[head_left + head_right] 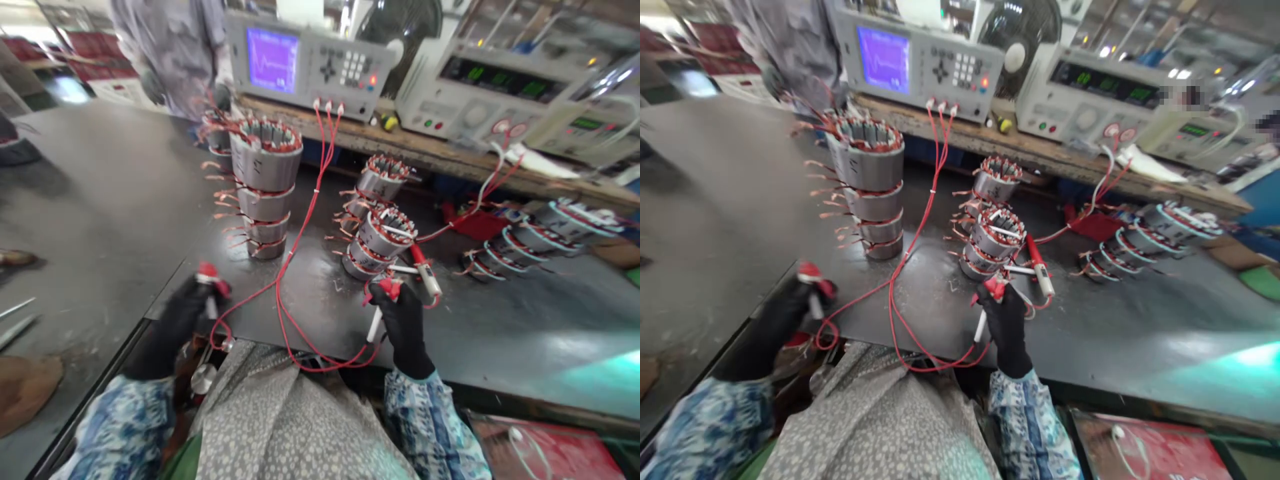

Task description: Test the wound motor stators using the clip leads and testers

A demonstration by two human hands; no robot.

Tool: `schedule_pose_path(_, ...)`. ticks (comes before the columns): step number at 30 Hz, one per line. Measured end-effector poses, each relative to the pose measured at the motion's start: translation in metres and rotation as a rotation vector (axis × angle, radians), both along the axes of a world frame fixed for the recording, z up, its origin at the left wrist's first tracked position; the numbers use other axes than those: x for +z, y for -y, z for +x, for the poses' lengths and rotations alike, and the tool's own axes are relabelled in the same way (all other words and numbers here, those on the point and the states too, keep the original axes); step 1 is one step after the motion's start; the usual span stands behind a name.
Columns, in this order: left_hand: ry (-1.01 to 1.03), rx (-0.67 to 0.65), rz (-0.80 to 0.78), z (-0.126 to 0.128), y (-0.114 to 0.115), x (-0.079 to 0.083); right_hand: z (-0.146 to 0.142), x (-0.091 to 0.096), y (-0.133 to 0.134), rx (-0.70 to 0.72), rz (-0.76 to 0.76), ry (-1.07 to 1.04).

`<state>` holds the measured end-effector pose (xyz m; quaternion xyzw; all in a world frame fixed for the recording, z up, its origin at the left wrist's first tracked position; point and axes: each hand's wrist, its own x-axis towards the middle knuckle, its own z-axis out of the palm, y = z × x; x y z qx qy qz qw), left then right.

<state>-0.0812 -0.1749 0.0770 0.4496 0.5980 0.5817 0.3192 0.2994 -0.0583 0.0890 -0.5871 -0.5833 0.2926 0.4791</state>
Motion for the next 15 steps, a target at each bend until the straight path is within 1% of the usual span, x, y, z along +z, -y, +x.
schedule_pose_path(1,-0.041,-0.083,-0.042,0.010,-0.016,-0.006,-0.013,-0.001,-0.003,0.074,0.009,0.032)
schedule_pose_path(2,-0.081,-0.173,-0.043,0.019,-0.033,-0.009,-0.025,-0.004,-0.005,0.144,0.007,0.062)
schedule_pose_path(3,-0.115,-0.219,-0.033,0.026,-0.050,-0.011,-0.038,-0.008,-0.006,0.210,-0.014,0.094)
schedule_pose_path(4,-0.138,-0.236,-0.017,0.030,-0.066,-0.012,-0.047,-0.013,-0.005,0.262,-0.054,0.127)
schedule_pose_path(6,-0.168,-0.212,0.007,0.034,-0.091,-0.011,-0.057,-0.023,0.001,0.308,-0.179,0.199)
schedule_pose_path(8,-0.181,-0.177,0.012,0.036,-0.106,-0.010,-0.054,-0.028,0.007,0.322,-0.309,0.213)
schedule_pose_path(9,-0.184,-0.170,0.017,0.038,-0.110,-0.011,-0.049,-0.028,0.009,0.354,-0.368,0.187)
schedule_pose_path(10,-0.186,-0.165,0.025,0.042,-0.112,-0.012,-0.045,-0.025,0.010,0.433,-0.412,0.151)
schedule_pose_path(12,-0.192,-0.159,0.043,0.053,-0.115,-0.018,-0.040,-0.012,0.007,0.653,-0.412,0.087)
schedule_pose_path(13,-0.194,-0.151,0.052,0.061,-0.117,-0.023,-0.042,-0.003,0.004,0.760,-0.370,0.068)
schedule_pose_path(14,-0.192,-0.137,0.061,0.070,-0.119,-0.027,-0.047,0.008,0.001,0.837,-0.312,0.062)
schedule_pose_path(15,-0.181,-0.122,0.065,0.080,-0.122,-0.033,-0.054,0.019,-0.004,0.864,-0.245,0.068)
